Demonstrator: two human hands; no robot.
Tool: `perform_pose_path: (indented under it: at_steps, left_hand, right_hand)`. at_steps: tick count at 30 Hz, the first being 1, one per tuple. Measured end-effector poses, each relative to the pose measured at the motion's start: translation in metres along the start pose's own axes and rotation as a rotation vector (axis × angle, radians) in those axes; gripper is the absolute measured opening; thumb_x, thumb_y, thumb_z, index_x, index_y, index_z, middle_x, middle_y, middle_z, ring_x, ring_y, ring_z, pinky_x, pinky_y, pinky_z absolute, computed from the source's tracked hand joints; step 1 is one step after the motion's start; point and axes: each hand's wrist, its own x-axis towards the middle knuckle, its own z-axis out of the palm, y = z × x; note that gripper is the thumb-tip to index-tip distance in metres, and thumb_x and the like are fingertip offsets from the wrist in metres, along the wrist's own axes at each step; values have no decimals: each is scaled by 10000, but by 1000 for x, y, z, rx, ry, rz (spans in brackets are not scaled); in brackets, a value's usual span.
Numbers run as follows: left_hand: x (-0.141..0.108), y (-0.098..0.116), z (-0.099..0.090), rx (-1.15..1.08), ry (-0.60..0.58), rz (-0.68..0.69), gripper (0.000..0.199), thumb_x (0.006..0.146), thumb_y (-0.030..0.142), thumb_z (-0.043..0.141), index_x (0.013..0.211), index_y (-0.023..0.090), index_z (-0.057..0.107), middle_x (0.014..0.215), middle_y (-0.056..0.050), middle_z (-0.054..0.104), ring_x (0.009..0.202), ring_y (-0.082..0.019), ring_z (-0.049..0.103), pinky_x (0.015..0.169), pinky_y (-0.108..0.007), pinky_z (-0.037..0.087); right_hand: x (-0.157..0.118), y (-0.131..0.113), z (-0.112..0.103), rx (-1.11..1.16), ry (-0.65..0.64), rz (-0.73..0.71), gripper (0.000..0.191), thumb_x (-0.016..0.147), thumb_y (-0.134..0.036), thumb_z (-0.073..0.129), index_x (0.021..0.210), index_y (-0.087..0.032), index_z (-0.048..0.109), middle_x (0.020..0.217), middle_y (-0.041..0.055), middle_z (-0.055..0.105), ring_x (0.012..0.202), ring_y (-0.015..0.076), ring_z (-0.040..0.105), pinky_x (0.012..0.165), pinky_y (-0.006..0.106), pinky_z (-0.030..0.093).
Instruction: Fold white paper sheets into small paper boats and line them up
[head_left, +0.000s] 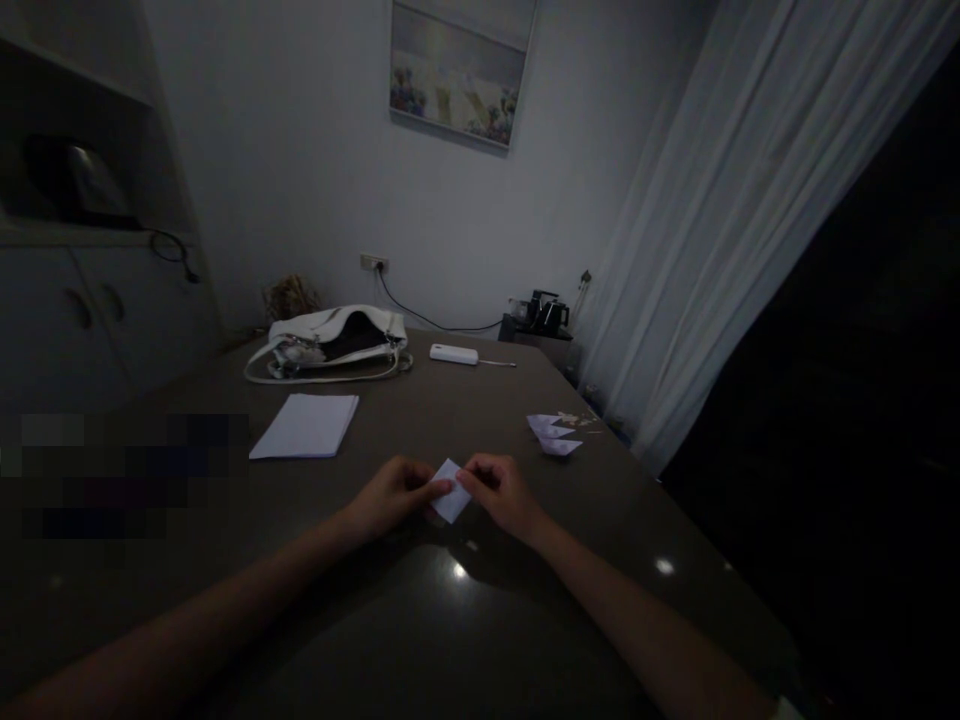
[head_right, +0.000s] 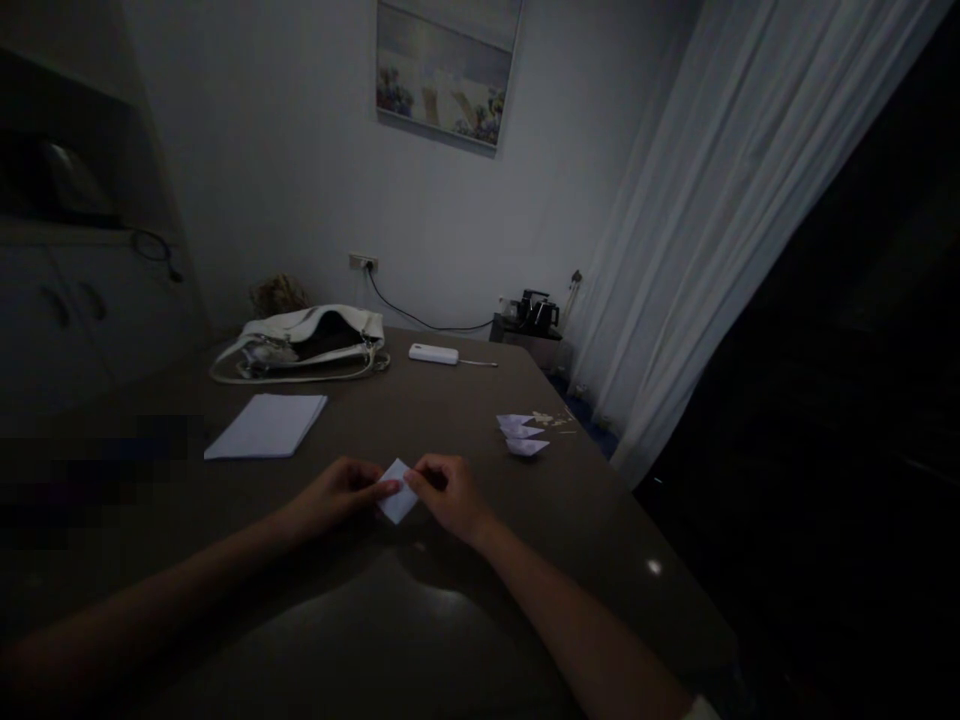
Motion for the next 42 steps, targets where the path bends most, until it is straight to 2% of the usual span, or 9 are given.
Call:
perform_pose_path:
  at_steps: [5, 10, 13, 18, 23, 25, 30, 35, 42]
  left_hand:
    - [2, 1, -2, -9, 8, -24, 482, 734, 563, 542, 686, 94, 646, 580, -36, 635, 513, -131, 541, 488, -208, 393]
    - [2, -1, -7, 100, 33, 80, 436, 777, 517, 516, 701, 106, 643, 635, -42, 648, 570, -145, 569, 561, -225, 430]
    - [1, -1, -8, 162, 56, 106, 439, 805, 499, 485, 682, 106, 637, 615, -36, 628, 573, -144, 559, 548, -219, 414]
    - [0, -1, -7, 123, 31, 80, 433, 808, 494, 484, 693, 101, 625, 609, -25, 611, 561, -136, 544, 521, -208, 399]
    - [1, -5, -9, 203, 35, 105, 454, 818, 502, 463, 681, 105, 635, 604, -27, 618, 567, -142, 553, 525, -206, 407]
    - [1, -5, -10, 232, 57, 116, 454, 813, 505, 467, 689, 103, 638, 614, -32, 629, 576, -150, 566, 538, -211, 417]
    - [2, -5, -11, 169, 81, 97, 486, 807, 523, 449, 715, 88, 644, 626, -48, 638, 575, -160, 565, 529, -223, 422]
    - [2, -4, -13, 142, 83, 105, 451, 817, 498, 444, 760, 100, 650, 677, -51, 650, 620, -169, 574, 564, -235, 435]
    - [1, 0, -15, 147, 94, 115, 403, 793, 471, 470, 707, 110, 628, 663, -40, 641, 622, -172, 580, 580, -243, 444]
  right_hand:
    - [2, 5, -6, -4, 42, 5, 290, 781, -381, 547, 623, -139, 524, 556, -23, 459, 519, 84, 406, 488, 200, 321]
    - [4, 7, -9, 0, 62, -21, 289, 792, -378, 537, 628, -141, 520, 562, -27, 443, 520, 84, 400, 490, 201, 317]
    - [3, 7, -8, 17, 53, -12, 279, 796, -376, 534, 643, -143, 519, 566, -27, 443, 517, 83, 401, 484, 198, 317]
    - [5, 13, -5, 27, 38, 7, 274, 791, -387, 536, 659, -148, 526, 564, -25, 462, 510, 85, 413, 480, 197, 325]
    - [7, 14, -4, 57, 76, 4, 282, 782, -387, 551, 648, -140, 532, 563, -20, 475, 503, 79, 419, 471, 191, 325]
    - [7, 12, -4, 101, 78, 28, 264, 769, -391, 570, 696, -138, 551, 580, -15, 503, 495, 77, 432, 466, 189, 335]
    - [7, 13, -6, 209, 21, 96, 332, 750, -370, 609, 999, -160, 541, 617, -24, 553, 481, 79, 478, 441, 174, 352]
    - [9, 19, -11, 237, 43, 93, 305, 759, -343, 602, 997, -166, 531, 622, -20, 571, 484, 80, 497, 438, 170, 350]
    - [11, 21, -12, 251, 64, 79, 299, 742, -338, 617, 971, -168, 527, 594, -27, 561, 467, 85, 493, 457, 187, 361]
